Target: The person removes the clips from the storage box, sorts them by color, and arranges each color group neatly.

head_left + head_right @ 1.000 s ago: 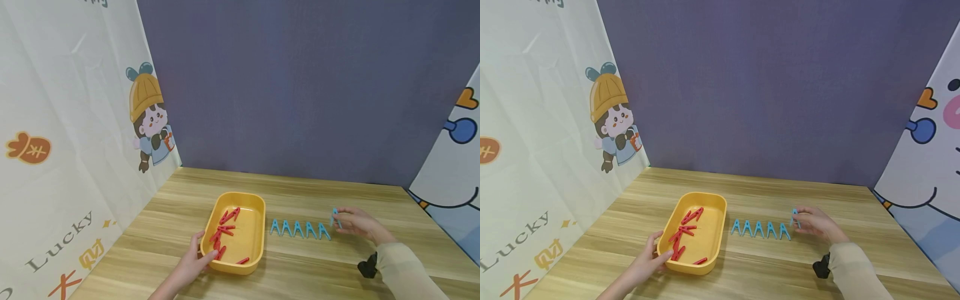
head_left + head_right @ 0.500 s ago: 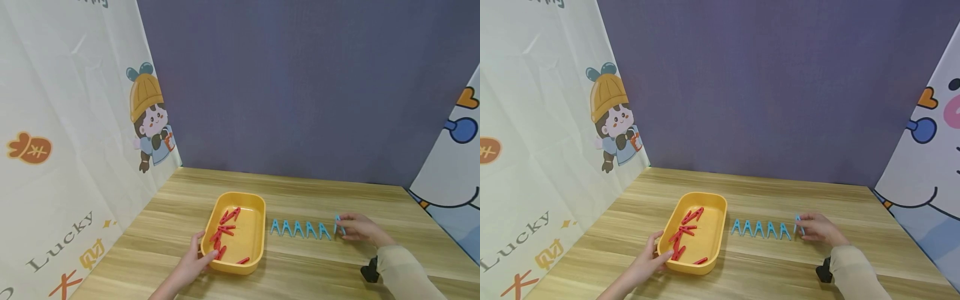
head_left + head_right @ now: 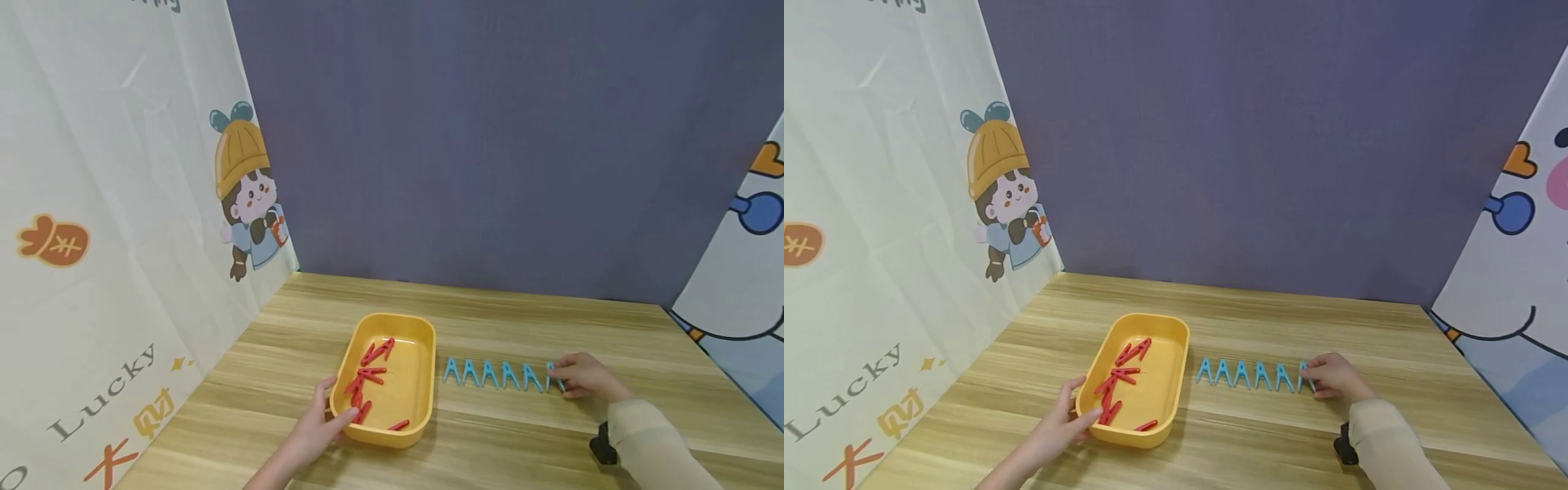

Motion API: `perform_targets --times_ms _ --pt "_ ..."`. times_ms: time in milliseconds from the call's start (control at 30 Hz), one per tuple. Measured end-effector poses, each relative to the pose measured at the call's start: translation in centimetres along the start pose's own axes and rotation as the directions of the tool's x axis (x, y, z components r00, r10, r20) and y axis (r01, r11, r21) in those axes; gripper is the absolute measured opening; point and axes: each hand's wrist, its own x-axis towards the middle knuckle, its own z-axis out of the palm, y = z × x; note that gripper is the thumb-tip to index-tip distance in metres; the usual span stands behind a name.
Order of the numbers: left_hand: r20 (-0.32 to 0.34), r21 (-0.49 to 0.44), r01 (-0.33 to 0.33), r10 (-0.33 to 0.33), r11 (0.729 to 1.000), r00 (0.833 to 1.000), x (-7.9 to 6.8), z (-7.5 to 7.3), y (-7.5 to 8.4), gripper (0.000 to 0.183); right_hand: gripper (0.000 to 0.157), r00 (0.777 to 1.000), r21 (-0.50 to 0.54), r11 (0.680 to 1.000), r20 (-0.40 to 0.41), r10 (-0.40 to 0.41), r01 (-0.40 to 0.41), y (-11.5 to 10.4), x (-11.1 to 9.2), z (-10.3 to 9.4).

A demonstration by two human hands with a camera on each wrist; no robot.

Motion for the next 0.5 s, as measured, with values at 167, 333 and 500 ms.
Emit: perform_targets --times_ms 167,333,500 --pt "0.006 -0.007 -0.009 0.009 1.000 1.000 -0.01 0.00 0.04 0.071 0.015 0.999 -0.051 0.999 -0.052 0.006 -0.009 -0.42 -0.10 0.48" --pt "0.005 -0.004 -0.014 0.014 1.000 1.000 -0.06 0.13 0.12 0.071 0.015 0.995 -0.108 0.994 -0.098 0.020 -0.030 -0.66 -0.14 0.75" --pt "-0.002 -0.005 -0.013 0.013 1.000 1.000 -0.08 0.18 0.16 0.070 0.014 0.994 -0.141 0.990 -0.113 0.013 -0.029 -0.40 0.08 0.80"
